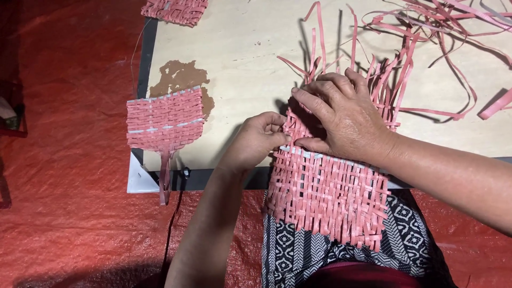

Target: Weaving pink plastic strips together to create a mat or fan-like object.

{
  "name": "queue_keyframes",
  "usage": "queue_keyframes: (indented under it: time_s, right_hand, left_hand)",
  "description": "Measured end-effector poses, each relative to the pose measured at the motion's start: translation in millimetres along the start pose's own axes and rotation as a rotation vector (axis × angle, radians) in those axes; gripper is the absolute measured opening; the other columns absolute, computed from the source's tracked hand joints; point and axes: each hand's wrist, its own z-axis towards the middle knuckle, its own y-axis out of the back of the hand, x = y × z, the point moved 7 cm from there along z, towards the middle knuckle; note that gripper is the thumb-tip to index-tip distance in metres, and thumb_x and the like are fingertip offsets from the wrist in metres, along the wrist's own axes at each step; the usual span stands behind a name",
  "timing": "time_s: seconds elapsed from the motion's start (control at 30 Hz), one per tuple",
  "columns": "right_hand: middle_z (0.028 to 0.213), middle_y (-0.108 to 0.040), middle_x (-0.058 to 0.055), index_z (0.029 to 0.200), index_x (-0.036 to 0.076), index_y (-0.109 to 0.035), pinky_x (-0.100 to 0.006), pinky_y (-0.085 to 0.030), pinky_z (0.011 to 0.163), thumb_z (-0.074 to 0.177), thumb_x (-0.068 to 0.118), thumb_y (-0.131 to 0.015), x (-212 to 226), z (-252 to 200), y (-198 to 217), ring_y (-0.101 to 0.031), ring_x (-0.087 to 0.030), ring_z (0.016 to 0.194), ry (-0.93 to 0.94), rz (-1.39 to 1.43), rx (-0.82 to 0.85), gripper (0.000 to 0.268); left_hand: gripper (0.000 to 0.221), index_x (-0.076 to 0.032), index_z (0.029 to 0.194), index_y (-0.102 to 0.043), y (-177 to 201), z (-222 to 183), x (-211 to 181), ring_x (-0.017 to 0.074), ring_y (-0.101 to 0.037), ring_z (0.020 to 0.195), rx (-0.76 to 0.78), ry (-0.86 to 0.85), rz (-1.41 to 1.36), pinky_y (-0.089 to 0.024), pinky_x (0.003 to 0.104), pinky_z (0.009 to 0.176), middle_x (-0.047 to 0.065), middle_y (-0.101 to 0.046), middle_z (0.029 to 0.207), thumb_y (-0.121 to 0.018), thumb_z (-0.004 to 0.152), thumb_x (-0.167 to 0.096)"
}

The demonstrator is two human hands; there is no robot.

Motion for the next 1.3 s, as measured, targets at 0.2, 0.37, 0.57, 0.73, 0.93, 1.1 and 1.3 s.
queue_keyframes:
  time_s: [0.2, 0.37, 0.57, 0.73, 0.93, 1.1, 1.3]
  right_hand:
    - [0.112, -0.053, -0.012, 0.126, 0.013, -0.045, -0.052, -0.033, 0.089, 0.067, 0.067, -0.056, 0, 0, -3, -0.046, -0.030, 0.106, 0.004, -0.004, 0.029, 0.081]
    - [0.111, -0.052, -0.013, 0.126, 0.012, -0.044, -0.050, -0.034, 0.088, 0.070, 0.065, -0.056, 0, -1, -3, -0.046, -0.030, 0.105, 0.015, 0.023, 0.027, 0.079]
    - [0.111, -0.052, -0.013, 0.126, 0.012, -0.044, -0.050, -0.034, 0.088, 0.070, 0.067, -0.054, -1, -1, -4, -0.046, -0.031, 0.105, 0.009, 0.045, 0.051, 0.079]
    - [0.111, -0.052, -0.013, 0.127, 0.012, -0.044, -0.050, -0.034, 0.088, 0.069, 0.066, -0.054, 0, 0, -5, -0.046, -0.032, 0.105, 0.008, 0.047, 0.065, 0.080]
    - [0.110, -0.052, -0.013, 0.128, 0.012, -0.044, -0.050, -0.034, 0.088, 0.071, 0.067, -0.052, 1, 0, -4, -0.047, -0.032, 0.105, 0.014, 0.064, 0.059, 0.079]
    - [0.111, -0.051, -0.014, 0.128, 0.012, -0.044, -0.051, -0.034, 0.088, 0.069, 0.067, -0.055, 1, 1, -5, -0.046, -0.032, 0.106, 0.014, 0.065, 0.085, 0.082]
    - [0.111, -0.051, -0.015, 0.128, 0.012, -0.043, -0.051, -0.034, 0.087, 0.071, 0.066, -0.052, 3, 1, -4, -0.046, -0.033, 0.107, 0.023, 0.079, 0.074, 0.079]
  left_hand:
    - [0.017, -0.009, 0.081, -0.058, -3, -19, -21, 0.0079, -0.044, 0.054, -0.122, 0.130, 0.109, -0.034, 0.022, 0.047, 0.001, -0.054, 0.064, -0.054, 0.067, -0.002]
    - [0.021, -0.005, 0.093, -0.059, 1, -7, -6, 0.0101, -0.056, 0.076, 0.022, 0.012, 0.019, -0.044, 0.022, 0.066, 0.004, -0.062, 0.085, -0.063, 0.074, -0.011]
    - [0.013, -0.004, 0.090, -0.061, -2, -5, -1, 0.0107, -0.057, 0.071, -0.044, -0.005, -0.050, -0.047, 0.024, 0.063, 0.006, -0.065, 0.084, -0.059, 0.078, -0.007]
    - [0.024, -0.002, 0.101, -0.061, 0, -14, -8, 0.0109, -0.058, 0.080, -0.081, 0.087, 0.095, -0.047, 0.024, 0.069, 0.006, -0.065, 0.094, -0.051, 0.080, -0.008]
    - [0.028, -0.007, 0.105, -0.057, 7, -10, 1, 0.0134, -0.059, 0.098, 0.006, -0.079, 0.211, -0.047, 0.024, 0.082, 0.008, -0.063, 0.108, -0.056, 0.079, -0.017]
    - [0.029, -0.008, 0.107, -0.055, 5, -10, 3, 0.0097, -0.057, 0.089, 0.103, -0.133, 0.205, -0.045, 0.021, 0.078, 0.004, -0.059, 0.092, -0.058, 0.078, -0.010]
    - [0.028, -0.007, 0.102, -0.055, 2, -18, -6, 0.0097, -0.055, 0.073, 0.012, -0.086, 0.266, -0.043, 0.021, 0.060, 0.004, -0.059, 0.087, -0.056, 0.074, -0.006]
